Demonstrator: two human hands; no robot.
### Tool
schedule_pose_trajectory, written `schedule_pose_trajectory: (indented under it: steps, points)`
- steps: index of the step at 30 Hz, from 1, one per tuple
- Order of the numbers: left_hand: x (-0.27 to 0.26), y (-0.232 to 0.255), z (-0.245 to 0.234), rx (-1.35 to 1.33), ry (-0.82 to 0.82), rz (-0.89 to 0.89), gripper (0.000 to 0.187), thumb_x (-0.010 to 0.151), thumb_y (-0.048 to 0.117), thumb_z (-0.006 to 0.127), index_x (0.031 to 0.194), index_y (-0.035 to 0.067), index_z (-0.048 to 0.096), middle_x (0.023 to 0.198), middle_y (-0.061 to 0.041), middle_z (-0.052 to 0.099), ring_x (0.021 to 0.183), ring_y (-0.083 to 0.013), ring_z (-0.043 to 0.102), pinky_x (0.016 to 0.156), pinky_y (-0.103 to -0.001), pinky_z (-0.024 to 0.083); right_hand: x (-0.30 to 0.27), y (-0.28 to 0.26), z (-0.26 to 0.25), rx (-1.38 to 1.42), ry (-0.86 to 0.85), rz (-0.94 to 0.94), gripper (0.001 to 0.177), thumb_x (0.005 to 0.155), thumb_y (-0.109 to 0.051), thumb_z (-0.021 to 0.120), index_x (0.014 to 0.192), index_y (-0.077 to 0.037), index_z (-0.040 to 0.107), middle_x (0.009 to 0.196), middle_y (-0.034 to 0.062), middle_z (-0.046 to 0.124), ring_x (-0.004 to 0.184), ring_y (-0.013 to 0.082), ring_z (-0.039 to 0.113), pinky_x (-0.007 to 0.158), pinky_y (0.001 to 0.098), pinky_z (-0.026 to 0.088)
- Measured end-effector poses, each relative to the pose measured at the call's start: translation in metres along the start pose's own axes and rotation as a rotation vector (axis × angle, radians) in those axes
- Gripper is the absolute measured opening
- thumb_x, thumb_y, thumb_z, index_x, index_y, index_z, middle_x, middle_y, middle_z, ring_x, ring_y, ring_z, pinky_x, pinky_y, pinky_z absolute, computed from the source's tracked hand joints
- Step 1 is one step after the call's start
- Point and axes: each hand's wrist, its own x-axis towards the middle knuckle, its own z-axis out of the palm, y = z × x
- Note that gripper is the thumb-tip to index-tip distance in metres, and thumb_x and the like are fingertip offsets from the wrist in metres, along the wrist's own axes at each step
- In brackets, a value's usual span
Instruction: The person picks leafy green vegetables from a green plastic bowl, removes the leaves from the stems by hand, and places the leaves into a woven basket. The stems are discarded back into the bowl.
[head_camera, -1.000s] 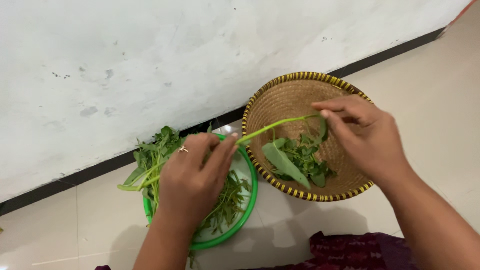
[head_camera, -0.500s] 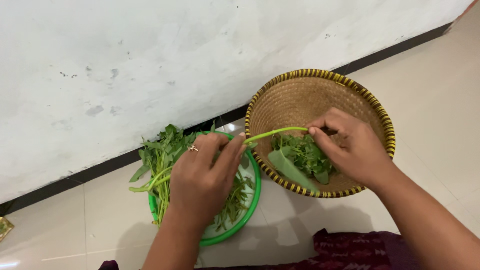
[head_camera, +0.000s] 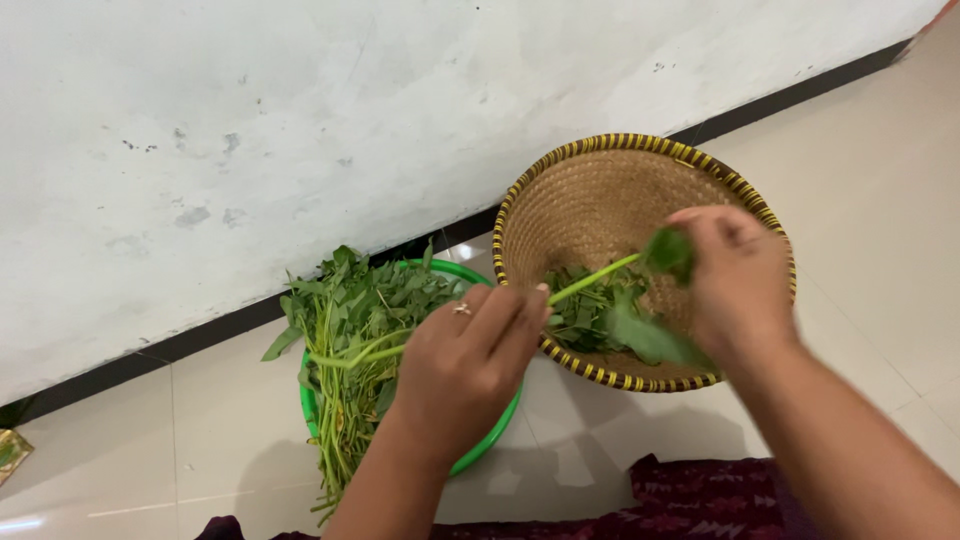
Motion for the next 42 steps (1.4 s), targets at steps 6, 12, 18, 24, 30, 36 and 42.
schedule_pose_trajectory:
  steps: [6,12,18,24,30,36,42]
  points:
    - [-0.005,-0.015,-0.012,0.008,0.085,-0.203,0.014,0.094,0.01,0.077,0.108,0.007,0.076,0.091,-0.003,0.06,0.064,-0.0176,0.057,0.058,-0.033,0.046,0.019,-0.033,-0.031,-0.411,-0.025,0.075,0.016,0.1,-0.017,0.064,0.107,-0.006,0.073,0.1,0.0127,0.071,0.087,0.0197,0.066,0.077,0.0348,0.055]
    - [-0.001,-0.014,-0.011,0.021,0.048,-0.211,0.021,0.09,0.011,0.078,0.111,0.008,0.078,0.088,-0.004,0.058,0.06,-0.018,0.055,0.054,-0.034,0.046,-0.008,-0.017,0.001,-0.679,-0.389,-0.15,0.026,0.097,-0.024,0.069,0.119,-0.018,0.08,0.119,-0.0007,0.067,0.101,0.0161,0.067,0.086,0.0353,0.057]
    - [-0.001,-0.013,-0.009,-0.013,0.043,-0.178,0.019,0.094,0.011,0.077,0.111,0.005,0.076,0.088,-0.004,0.056,0.07,-0.0194,0.059,0.058,-0.033,0.047,-0.026,0.005,0.018,-0.281,-0.54,-0.035,0.018,0.095,-0.017,0.066,0.098,-0.005,0.078,0.096,0.0064,0.078,0.089,0.0146,0.07,0.081,0.0326,0.057]
    - [-0.004,-0.014,-0.01,-0.017,0.045,-0.204,0.017,0.093,0.01,0.077,0.11,0.006,0.077,0.089,-0.004,0.059,0.067,-0.0179,0.059,0.057,-0.033,0.047,-0.011,0.001,0.011,-0.221,-0.197,0.101,0.015,0.098,-0.014,0.063,0.096,-0.002,0.073,0.091,0.0099,0.076,0.08,0.0198,0.07,0.07,0.0353,0.059]
    - [-0.003,-0.017,-0.012,0.057,0.024,-0.157,0.02,0.092,0.011,0.077,0.111,0.007,0.078,0.089,-0.003,0.06,0.064,-0.0193,0.056,0.057,-0.034,0.047,-0.023,-0.017,0.006,-0.769,-0.194,-0.729,0.028,0.092,-0.016,0.073,0.119,-0.009,0.074,0.114,0.0093,0.068,0.101,0.0208,0.067,0.087,0.0396,0.057]
    - [0.0,-0.012,-0.01,0.006,-0.005,-0.092,0.019,0.094,0.01,0.076,0.111,0.001,0.076,0.089,-0.005,0.059,0.069,-0.0195,0.059,0.057,-0.033,0.047,-0.037,-0.019,0.017,-0.958,-0.276,-1.046,0.018,0.093,-0.014,0.07,0.11,-0.01,0.076,0.102,0.0053,0.067,0.101,0.0239,0.062,0.084,0.0436,0.046]
    - [0.002,-0.004,-0.003,-0.049,0.014,-0.081,0.019,0.097,0.012,0.077,0.113,0.0,0.075,0.088,-0.004,0.058,0.07,-0.0169,0.059,0.056,-0.031,0.047,-0.043,-0.008,0.023,-0.461,-0.291,-0.44,0.013,0.103,-0.013,0.061,0.106,-0.006,0.072,0.091,0.0052,0.067,0.077,0.012,0.062,0.065,0.0305,0.049]
